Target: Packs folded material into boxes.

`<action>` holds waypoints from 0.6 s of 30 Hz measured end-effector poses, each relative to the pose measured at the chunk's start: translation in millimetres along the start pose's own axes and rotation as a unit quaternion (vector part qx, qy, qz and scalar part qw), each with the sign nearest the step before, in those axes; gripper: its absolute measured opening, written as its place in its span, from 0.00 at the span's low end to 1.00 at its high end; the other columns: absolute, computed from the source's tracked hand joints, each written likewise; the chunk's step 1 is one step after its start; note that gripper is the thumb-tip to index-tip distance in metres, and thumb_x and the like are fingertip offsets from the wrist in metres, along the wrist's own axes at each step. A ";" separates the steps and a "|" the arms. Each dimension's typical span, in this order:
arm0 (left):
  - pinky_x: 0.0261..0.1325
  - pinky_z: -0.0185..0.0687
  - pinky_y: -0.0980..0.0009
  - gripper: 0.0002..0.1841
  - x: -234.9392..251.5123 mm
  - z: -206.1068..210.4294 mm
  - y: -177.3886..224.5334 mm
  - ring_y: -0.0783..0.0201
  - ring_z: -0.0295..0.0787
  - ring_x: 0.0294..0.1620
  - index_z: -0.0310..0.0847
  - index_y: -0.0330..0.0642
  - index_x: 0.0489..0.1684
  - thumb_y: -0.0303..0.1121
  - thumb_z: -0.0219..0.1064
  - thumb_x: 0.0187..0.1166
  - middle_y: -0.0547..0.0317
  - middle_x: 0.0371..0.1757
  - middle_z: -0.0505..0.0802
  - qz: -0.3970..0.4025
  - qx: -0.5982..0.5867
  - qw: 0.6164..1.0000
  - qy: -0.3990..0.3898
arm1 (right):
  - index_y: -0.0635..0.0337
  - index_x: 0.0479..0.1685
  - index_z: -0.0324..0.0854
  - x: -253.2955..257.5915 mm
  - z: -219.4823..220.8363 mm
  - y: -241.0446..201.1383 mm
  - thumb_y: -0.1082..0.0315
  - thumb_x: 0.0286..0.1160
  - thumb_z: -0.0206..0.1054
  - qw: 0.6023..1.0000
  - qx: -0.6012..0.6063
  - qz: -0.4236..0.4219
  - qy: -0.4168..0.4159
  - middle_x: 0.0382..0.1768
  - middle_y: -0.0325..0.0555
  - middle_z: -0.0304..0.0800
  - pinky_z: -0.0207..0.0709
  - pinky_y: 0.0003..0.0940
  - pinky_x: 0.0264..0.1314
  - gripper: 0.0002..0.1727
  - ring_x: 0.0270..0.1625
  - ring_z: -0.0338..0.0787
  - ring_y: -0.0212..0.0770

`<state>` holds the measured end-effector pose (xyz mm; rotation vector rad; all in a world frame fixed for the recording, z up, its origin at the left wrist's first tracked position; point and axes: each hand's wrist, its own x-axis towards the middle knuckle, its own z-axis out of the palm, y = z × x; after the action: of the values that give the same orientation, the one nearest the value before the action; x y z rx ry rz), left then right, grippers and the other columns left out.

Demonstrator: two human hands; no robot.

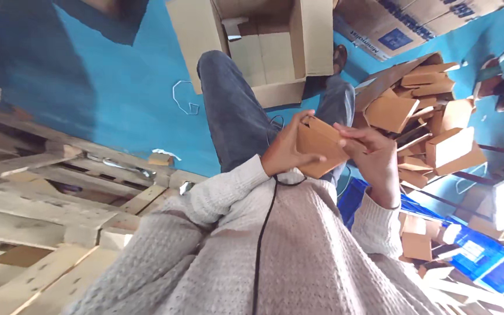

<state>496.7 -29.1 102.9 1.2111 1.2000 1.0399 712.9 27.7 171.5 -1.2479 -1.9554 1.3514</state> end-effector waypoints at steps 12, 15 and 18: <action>0.79 0.74 0.60 0.66 6.8 -6.6 30.1 0.58 0.75 0.77 0.45 0.36 0.92 0.53 0.88 0.53 0.39 0.78 0.76 0.170 0.040 0.985 -0.002 | 0.60 0.60 0.91 6.8 -6.2 -38.8 0.69 0.81 0.66 0.989 -0.099 -0.098 0.045 0.63 0.45 0.93 0.81 0.38 0.73 0.15 0.66 0.90 0.38; 0.81 0.70 0.63 0.59 4.8 -8.5 27.8 0.63 0.72 0.79 0.45 0.45 0.93 0.56 0.82 0.63 0.44 0.77 0.74 0.209 0.081 0.975 -0.009 | 0.61 0.58 0.92 3.9 -3.1 -42.3 0.71 0.78 0.69 0.990 -0.081 -0.080 0.088 0.58 0.45 0.95 0.82 0.36 0.69 0.14 0.62 0.91 0.37; 0.79 0.71 0.63 0.53 5.0 -10.5 23.8 0.63 0.73 0.77 0.45 0.48 0.94 0.56 0.77 0.71 0.44 0.75 0.75 0.211 0.110 0.971 -0.010 | 0.61 0.56 0.92 4.8 0.3 -39.2 0.73 0.77 0.69 0.990 -0.051 -0.070 0.107 0.55 0.45 0.96 0.84 0.34 0.66 0.13 0.60 0.91 0.36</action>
<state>487.8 -20.7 126.4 1.6982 1.0866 1.2208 693.8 27.5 206.1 -1.2211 -1.9411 1.0151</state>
